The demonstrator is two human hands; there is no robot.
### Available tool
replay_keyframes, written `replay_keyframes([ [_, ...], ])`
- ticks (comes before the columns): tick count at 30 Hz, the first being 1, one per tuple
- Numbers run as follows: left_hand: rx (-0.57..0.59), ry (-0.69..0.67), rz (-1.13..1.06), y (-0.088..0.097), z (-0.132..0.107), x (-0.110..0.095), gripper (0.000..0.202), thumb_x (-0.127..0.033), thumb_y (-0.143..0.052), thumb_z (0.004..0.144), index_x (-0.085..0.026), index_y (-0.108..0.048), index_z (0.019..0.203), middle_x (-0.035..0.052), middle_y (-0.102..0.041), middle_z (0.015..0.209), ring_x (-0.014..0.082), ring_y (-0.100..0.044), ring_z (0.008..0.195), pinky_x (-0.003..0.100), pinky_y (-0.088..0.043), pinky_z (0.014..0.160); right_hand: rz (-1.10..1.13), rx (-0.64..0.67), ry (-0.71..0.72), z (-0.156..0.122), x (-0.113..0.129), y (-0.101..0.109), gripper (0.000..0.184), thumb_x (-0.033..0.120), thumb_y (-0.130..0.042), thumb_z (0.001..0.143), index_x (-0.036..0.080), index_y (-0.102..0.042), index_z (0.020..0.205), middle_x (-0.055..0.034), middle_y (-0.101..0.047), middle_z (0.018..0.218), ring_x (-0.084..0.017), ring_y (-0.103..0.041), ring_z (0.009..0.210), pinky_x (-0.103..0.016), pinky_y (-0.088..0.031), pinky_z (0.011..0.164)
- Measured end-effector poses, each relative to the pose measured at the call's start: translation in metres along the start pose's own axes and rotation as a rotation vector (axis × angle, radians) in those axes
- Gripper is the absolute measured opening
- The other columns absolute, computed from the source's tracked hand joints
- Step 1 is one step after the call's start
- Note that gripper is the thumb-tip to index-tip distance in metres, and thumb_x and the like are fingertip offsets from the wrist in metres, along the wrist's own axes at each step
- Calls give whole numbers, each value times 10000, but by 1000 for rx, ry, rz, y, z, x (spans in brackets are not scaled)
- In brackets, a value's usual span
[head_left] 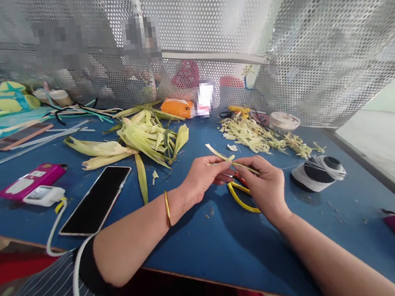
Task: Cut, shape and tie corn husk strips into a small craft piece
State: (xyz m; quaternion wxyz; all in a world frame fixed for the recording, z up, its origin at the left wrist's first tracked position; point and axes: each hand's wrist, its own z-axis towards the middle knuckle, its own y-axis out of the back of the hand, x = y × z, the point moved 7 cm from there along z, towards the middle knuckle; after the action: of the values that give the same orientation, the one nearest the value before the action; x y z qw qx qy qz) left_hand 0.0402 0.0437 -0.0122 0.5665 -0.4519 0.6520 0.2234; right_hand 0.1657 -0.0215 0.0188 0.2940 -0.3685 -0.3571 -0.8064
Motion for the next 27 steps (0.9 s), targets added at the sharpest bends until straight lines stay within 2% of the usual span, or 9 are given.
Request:
replay_keyframes([
  [5,63,28,-2,-4,-1,1,147,-286,-636,887,-148,-683,892,62,-746,873,98,-678,590,209,-470,573,-90,-17,61,0,7,1,126,199,-625,808,205,-751,803,-10,-697,742,-160,-632,692,-274,-470,650],
  [8,77,23,18,-5,-1,1,179,-299,-623,894,-137,-660,828,50,-732,805,103,-671,568,210,-464,549,-180,-10,185,0,15,2,145,162,-605,825,208,-740,796,-5,-675,719,-152,-624,664,-263,-463,619],
  [10,80,19,37,-4,-1,0,232,-320,-621,893,-133,-644,758,38,-711,725,111,-670,563,212,-465,546,-265,9,348,0,25,3,160,148,-583,858,199,-730,821,-18,-664,739,-148,-616,661,-263,-462,616],
  [13,92,47,61,-2,0,-1,256,-329,-652,866,-129,-654,706,41,-696,656,128,-678,586,223,-478,572,-465,65,688,-6,42,2,194,138,-526,926,184,-709,881,-44,-659,765,-155,-594,677,-284,-462,662],
  [16,133,106,66,1,2,0,232,-316,-684,834,-122,-692,708,65,-714,672,148,-694,622,236,-493,595,-633,130,1008,-15,53,0,227,99,-487,948,175,-696,902,-43,-643,728,-161,-557,667,-307,-448,700],
  [18,169,142,42,1,3,1,209,-311,-698,818,-120,-718,736,81,-732,719,155,-702,647,233,-496,588,-686,150,1144,-19,58,0,212,104,-504,949,171,-695,884,-41,-632,717,-162,-541,666,-312,-438,702],
  [21,168,140,-30,4,5,0,156,-285,-724,795,-134,-745,825,84,-752,804,140,-698,655,224,-501,586,-751,143,1200,-19,61,0,188,115,-546,938,170,-699,844,-39,-629,723,-158,-532,670,-310,-420,686],
  [27,-44,102,-61,11,3,-2,44,-174,-728,774,-140,-703,761,31,-711,677,108,-663,581,211,-489,574,-740,165,1135,-19,55,-6,208,92,-526,936,175,-709,883,-50,-659,754,-162,-554,671,-313,-415,672],
])
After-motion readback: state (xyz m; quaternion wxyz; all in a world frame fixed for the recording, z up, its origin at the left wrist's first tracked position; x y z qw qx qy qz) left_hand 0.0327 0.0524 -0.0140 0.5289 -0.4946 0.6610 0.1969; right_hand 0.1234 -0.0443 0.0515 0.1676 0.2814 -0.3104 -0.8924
